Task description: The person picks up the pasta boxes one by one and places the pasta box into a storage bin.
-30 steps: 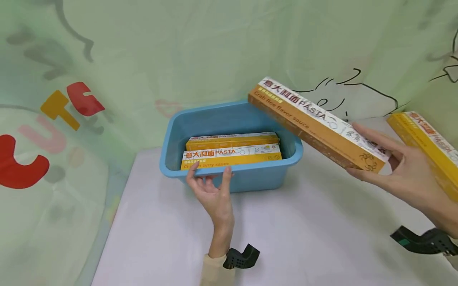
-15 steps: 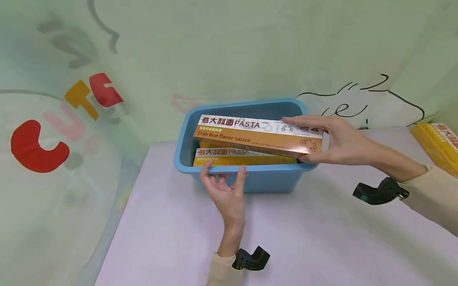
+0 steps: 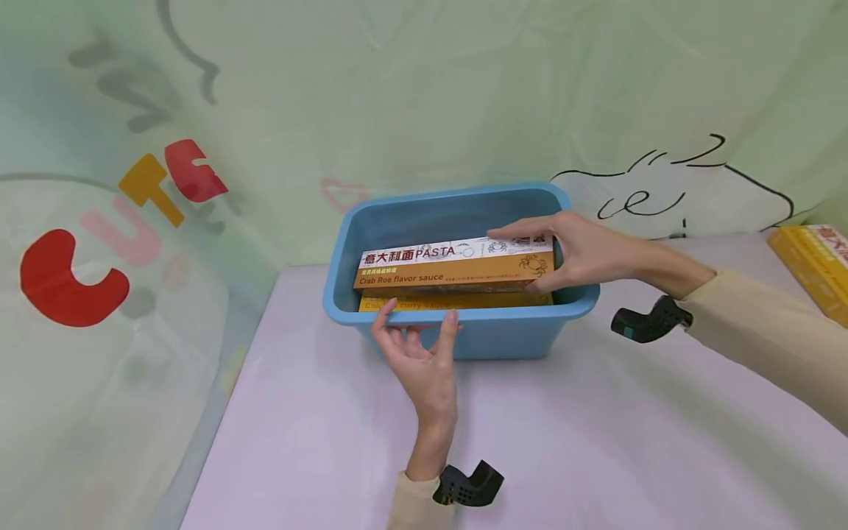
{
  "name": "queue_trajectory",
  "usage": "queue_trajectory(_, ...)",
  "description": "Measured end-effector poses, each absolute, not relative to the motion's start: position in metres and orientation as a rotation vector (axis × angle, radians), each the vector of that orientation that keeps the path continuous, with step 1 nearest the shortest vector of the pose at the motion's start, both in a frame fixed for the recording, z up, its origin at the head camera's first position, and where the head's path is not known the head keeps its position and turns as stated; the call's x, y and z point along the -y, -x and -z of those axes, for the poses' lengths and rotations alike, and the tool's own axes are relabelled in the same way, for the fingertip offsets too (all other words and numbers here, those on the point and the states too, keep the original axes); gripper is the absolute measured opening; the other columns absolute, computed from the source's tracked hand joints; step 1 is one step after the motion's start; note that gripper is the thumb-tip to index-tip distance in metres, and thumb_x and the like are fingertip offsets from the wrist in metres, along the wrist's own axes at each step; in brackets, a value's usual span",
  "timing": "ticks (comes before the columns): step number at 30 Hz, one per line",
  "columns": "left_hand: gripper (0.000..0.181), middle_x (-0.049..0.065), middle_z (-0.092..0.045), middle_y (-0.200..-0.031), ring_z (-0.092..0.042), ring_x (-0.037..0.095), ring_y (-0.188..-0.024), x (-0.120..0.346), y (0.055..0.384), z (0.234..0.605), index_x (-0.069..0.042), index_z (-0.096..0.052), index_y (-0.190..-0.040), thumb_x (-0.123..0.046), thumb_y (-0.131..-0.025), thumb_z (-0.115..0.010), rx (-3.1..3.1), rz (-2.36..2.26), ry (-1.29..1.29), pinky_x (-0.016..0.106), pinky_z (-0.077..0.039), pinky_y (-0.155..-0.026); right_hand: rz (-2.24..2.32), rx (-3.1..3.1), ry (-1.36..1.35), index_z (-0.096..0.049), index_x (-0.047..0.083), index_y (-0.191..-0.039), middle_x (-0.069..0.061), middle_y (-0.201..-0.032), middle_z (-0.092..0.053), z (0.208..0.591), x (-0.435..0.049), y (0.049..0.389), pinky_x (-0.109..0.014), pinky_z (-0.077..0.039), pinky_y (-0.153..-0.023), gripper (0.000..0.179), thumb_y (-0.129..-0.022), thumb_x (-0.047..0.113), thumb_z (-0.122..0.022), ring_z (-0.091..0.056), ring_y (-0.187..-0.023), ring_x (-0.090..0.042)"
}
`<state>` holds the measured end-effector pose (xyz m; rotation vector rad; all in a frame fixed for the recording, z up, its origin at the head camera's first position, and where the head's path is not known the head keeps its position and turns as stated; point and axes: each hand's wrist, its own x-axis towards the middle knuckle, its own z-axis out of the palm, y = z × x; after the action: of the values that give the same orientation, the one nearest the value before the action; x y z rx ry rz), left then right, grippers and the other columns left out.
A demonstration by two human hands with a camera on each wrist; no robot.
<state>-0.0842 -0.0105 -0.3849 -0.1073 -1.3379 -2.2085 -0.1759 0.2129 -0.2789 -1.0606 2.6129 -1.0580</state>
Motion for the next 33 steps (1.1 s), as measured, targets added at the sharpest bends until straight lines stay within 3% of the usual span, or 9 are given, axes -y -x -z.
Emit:
queue_trajectory(19,0.074,0.034,-0.034,-0.148,-0.056,0.023,-0.102,0.017,0.083,0.385,-0.001,-0.029,-0.144,0.009,-0.087,-0.076,1.331,2.192,0.113,0.040,-0.067,-0.081,1.093,-2.484,1.049,-0.055,0.004,-0.150,-0.016,-0.145,-0.060,0.285,-0.208,0.193,-0.028,-0.054,-0.087,0.080,-0.078,0.008,-0.090,-0.059,-0.109,-0.026)
queue_trajectory(23,0.074,0.035,-0.034,-0.147,-0.057,0.022,-0.101,0.016,0.083,0.384,0.002,-0.028,-0.144,0.008,-0.088,-0.076,1.334,2.192,0.126,0.040,-0.067,-0.080,1.108,-2.520,1.003,-0.057,0.006,-0.150,-0.013,-0.149,-0.059,0.284,-0.213,0.194,-0.048,-0.049,-0.110,0.077,-0.081,0.010,-0.090,-0.057,-0.130,-0.032)
queue_trajectory(25,0.075,0.035,-0.034,-0.147,-0.057,0.022,-0.101,0.015,0.082,0.384,0.003,-0.027,-0.145,0.007,-0.088,-0.076,1.342,2.196,0.132,0.040,-0.067,-0.080,1.144,-2.543,0.965,-0.056,0.008,-0.150,-0.011,-0.151,-0.057,0.284,-0.219,0.193,-0.062,-0.040,-0.117,0.075,-0.083,0.010,-0.089,-0.050,-0.141,-0.033)
queue_trajectory(27,0.076,0.034,-0.035,-0.147,-0.057,0.022,-0.102,0.014,0.082,0.384,0.003,-0.027,-0.145,0.007,-0.088,-0.076,1.344,2.201,0.133,0.040,-0.067,-0.080,1.208,-2.562,0.927,-0.056,0.010,-0.151,-0.009,-0.153,-0.056,0.284,-0.225,0.189,-0.069,-0.033,-0.119,0.074,-0.084,0.008,-0.087,-0.045,-0.147,-0.031)
queue_trajectory(29,0.075,0.033,-0.036,-0.146,-0.057,0.023,-0.102,0.014,0.081,0.384,0.002,-0.028,-0.145,0.007,-0.088,-0.077,1.340,2.207,0.131,0.040,-0.067,-0.081,1.284,-2.578,0.888,-0.056,0.013,-0.152,-0.006,-0.153,-0.056,0.284,-0.232,0.184,-0.065,-0.036,-0.119,0.073,-0.086,0.007,-0.085,-0.047,-0.145,-0.024)
queue_trajectory(33,0.074,0.033,-0.037,-0.145,-0.058,0.024,-0.103,0.015,0.081,0.383,0.000,-0.030,-0.144,0.007,-0.088,-0.077,1.335,2.211,0.133,0.040,-0.067,-0.080,1.502,-2.589,0.824,-0.055,0.014,-0.153,0.000,-0.153,-0.057,0.289,-0.247,0.167,-0.032,-0.044,-0.118,0.070,-0.089,0.000,-0.080,-0.050,-0.141,-0.009)
